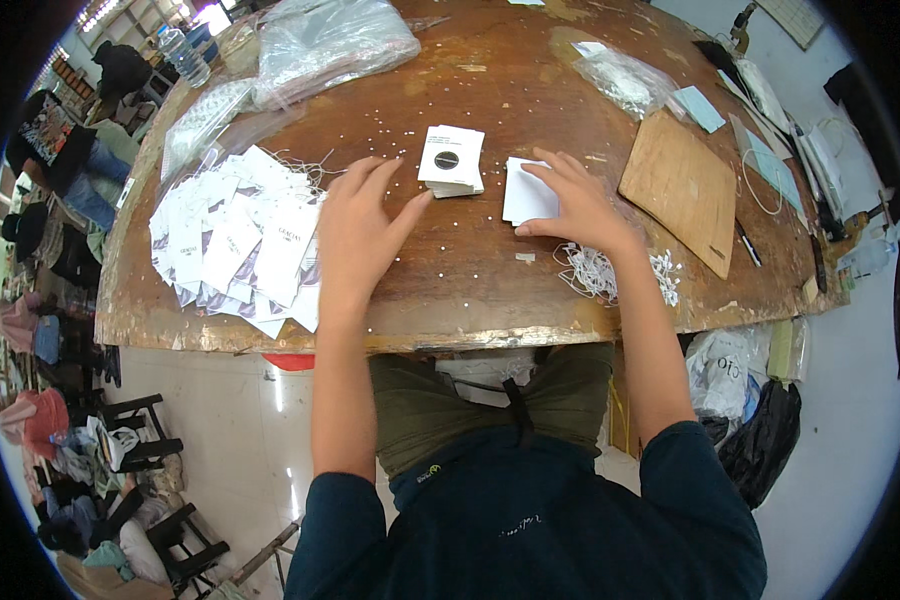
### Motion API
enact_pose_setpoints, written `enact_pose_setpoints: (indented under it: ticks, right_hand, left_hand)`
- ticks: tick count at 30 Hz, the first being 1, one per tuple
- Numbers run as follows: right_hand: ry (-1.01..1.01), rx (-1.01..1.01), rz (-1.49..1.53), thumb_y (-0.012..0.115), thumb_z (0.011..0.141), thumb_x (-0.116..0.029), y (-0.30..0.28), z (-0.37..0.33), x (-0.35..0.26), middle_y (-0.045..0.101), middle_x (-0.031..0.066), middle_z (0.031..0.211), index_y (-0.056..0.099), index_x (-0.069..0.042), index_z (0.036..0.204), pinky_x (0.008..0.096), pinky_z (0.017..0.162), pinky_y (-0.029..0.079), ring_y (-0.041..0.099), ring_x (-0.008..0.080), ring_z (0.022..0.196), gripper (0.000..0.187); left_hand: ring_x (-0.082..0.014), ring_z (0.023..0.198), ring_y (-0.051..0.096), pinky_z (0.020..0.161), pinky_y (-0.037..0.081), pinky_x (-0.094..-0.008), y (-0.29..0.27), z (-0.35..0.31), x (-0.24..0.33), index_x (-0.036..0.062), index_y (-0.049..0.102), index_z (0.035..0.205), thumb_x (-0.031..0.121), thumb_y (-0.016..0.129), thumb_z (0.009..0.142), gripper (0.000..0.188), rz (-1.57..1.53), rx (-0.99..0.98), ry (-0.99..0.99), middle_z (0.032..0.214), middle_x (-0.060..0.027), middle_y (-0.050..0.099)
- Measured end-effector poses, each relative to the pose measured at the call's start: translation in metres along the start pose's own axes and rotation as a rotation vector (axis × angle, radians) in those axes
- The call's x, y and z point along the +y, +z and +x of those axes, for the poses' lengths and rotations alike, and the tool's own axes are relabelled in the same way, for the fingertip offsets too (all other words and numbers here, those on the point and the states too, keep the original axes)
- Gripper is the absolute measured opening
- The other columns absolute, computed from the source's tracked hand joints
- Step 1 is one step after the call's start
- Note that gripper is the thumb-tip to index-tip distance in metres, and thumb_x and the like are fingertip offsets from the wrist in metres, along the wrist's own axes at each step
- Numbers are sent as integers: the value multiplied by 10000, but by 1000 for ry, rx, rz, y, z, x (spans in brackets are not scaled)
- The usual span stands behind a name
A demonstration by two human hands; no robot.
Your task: The person repeatedly picks small white paper sheets and thin white strings from a table, inserts the string into each sheet, and stacks the assembled units into a growing pile. The process is continuous and repetitive throughout the clip.
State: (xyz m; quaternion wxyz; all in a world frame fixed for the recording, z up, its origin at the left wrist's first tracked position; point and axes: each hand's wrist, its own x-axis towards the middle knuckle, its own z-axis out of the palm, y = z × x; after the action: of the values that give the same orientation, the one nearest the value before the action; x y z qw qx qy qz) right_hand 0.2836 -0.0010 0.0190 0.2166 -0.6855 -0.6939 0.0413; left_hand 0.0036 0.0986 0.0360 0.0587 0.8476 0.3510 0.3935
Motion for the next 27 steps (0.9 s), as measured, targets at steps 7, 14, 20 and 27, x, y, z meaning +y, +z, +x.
enact_pose_setpoints:
  ticks: [7, 14, 20, 27]
  right_hand:
    - [46, -104, 26, 791, 669, -552, 8, 5, 17, 409, 128, 1502, 597, -116, 1320, 574, 1111, 277, 326, 323, 1413, 808]
    - [-14, 11, 79, 776, 700, -528, 7, 0, 15, 452, 143, 1466, 632, -69, 1258, 488, 1101, 332, 389, 336, 1363, 736]
    - [-55, 45, 100, 767, 716, -514, 6, 0, 10, 463, 157, 1453, 651, -51, 1218, 479, 1092, 344, 405, 346, 1347, 693]
    - [-65, 75, 51, 750, 749, -485, 6, -5, 14, 482, 151, 1432, 654, -65, 1209, 469, 1088, 345, 406, 346, 1345, 630]
  left_hand:
    - [-313, 1041, 630, 814, 539, -439, 62, 50, 35, 22, 681, 1094, 565, 728, 747, 647, 224, -292, -361, 1128, -143, 595]
    - [-331, 1016, 620, 766, 558, -452, 70, 50, 38, -21, 665, 1024, 399, 787, 734, 525, 217, -173, -342, 1104, -148, 572]
    - [-347, 957, 637, 803, 530, -445, 68, 51, 36, -3, 667, 1112, 442, 770, 742, 588, 228, -136, -342, 1020, -152, 640]
    - [-309, 927, 646, 817, 526, -395, 62, 39, 34, -12, 656, 1149, 331, 806, 740, 554, 70, 154, -190, 1000, -147, 663]
